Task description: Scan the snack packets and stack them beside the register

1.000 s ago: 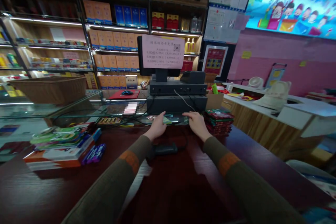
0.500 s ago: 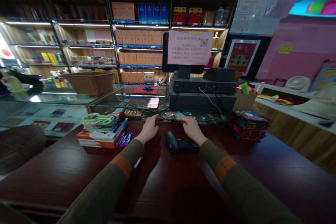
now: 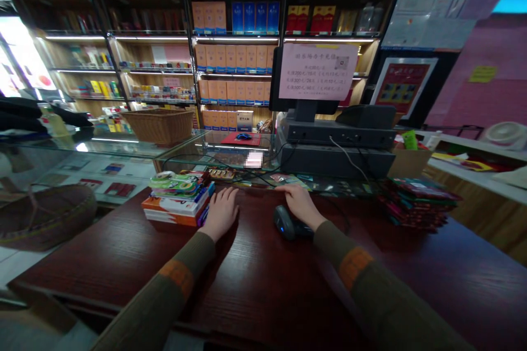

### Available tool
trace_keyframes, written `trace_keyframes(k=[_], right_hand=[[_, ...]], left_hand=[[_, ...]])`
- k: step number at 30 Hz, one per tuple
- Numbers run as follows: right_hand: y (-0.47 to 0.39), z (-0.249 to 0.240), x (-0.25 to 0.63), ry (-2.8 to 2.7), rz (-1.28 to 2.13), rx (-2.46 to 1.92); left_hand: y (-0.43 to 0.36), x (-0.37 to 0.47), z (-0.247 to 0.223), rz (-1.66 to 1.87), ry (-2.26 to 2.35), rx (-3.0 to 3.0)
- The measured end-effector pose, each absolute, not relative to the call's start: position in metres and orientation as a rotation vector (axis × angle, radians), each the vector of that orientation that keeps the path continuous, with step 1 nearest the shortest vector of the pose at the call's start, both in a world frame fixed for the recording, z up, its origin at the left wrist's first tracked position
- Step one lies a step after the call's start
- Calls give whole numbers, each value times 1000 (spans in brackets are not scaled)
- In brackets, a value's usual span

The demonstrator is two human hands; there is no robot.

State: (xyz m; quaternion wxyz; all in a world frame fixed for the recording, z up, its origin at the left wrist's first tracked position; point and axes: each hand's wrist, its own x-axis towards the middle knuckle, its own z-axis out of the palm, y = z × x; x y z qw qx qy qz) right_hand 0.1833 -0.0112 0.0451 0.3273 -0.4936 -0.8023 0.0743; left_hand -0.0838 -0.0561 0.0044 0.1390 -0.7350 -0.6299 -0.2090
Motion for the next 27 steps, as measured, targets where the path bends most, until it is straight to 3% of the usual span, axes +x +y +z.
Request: trace_keyframes(k=[10, 27], right_hand=[[-10, 44, 186, -2098, 200, -1293], [-21, 48, 199, -2057, 214, -1361]], left_hand=[[-72, -102, -16, -502, -1865, -2038], [-73, -95, -23, -735, -1937, -2088]])
